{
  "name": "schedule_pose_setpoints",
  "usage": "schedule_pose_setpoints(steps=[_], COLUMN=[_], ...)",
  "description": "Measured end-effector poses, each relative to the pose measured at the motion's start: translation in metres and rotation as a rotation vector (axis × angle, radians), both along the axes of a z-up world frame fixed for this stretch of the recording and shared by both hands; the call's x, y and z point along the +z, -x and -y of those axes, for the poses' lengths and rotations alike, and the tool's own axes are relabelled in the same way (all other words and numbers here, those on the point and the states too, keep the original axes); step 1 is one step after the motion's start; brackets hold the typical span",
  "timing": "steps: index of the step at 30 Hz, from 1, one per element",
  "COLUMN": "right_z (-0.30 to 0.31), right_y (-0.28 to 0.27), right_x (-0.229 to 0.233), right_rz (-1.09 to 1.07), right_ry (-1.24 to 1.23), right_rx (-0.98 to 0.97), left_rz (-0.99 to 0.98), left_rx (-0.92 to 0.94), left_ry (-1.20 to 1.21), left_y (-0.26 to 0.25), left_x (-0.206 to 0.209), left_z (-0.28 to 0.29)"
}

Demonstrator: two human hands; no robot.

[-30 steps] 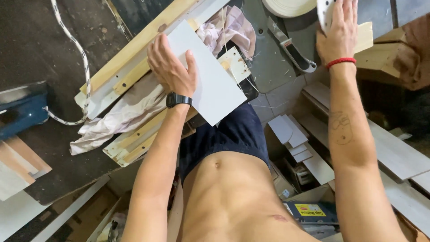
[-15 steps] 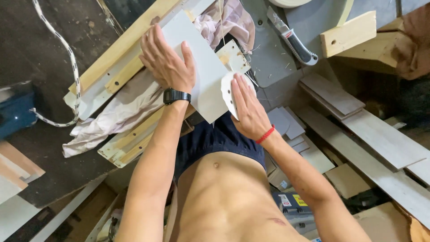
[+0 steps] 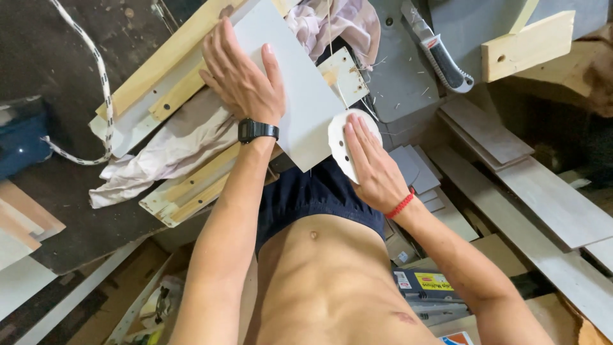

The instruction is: Sanding and trimming the edges of a white laminated board using a sanding disc and a utility knife on a workbench.

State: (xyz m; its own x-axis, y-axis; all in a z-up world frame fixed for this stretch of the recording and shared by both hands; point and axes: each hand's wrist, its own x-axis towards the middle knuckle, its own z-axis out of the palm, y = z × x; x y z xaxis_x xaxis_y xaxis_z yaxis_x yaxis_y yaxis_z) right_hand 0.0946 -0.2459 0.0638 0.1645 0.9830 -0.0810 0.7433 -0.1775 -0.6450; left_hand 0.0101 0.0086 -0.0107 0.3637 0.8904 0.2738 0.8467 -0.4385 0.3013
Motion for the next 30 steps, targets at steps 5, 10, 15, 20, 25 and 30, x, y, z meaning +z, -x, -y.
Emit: schedule_pose_setpoints(steps=[5, 10, 15, 20, 25, 30], right_z=[-0.03, 0.013, -0.045, 0.004, -0.058, 0.008], right_y=[-0.009, -0.016, -0.028, -0.034, -0.036, -0.03], right_x=[-0.008, 0.007, -0.007, -0.009, -0.024, -0.01], right_rz=[0.02, -0.011, 0.008, -0.005, 0.004, -0.012], right_ry=[0.024, 0.122, 0.058, 0.038, 0.016, 0.006], right_rx=[0.035, 0.134, 0.145, 0.209, 0.177, 0.188], left_rz=[-0.1, -0.084, -0.13, -0.106, -0.192, -0.111], left_rx=[0.003, -0.01, -0.011, -0.002, 0.015, 0.0], left_ry=[0.039, 0.034, 0.058, 0.067, 0.07, 0.05], left_y=[0.002, 0.006, 0.003, 0.002, 0.004, 0.002], left_x=[-0.003, 0.004, -0.001, 0.005, 0.002, 0.006], left_z=[0.003, 0.005, 0.004, 0.003, 0.003, 0.003])
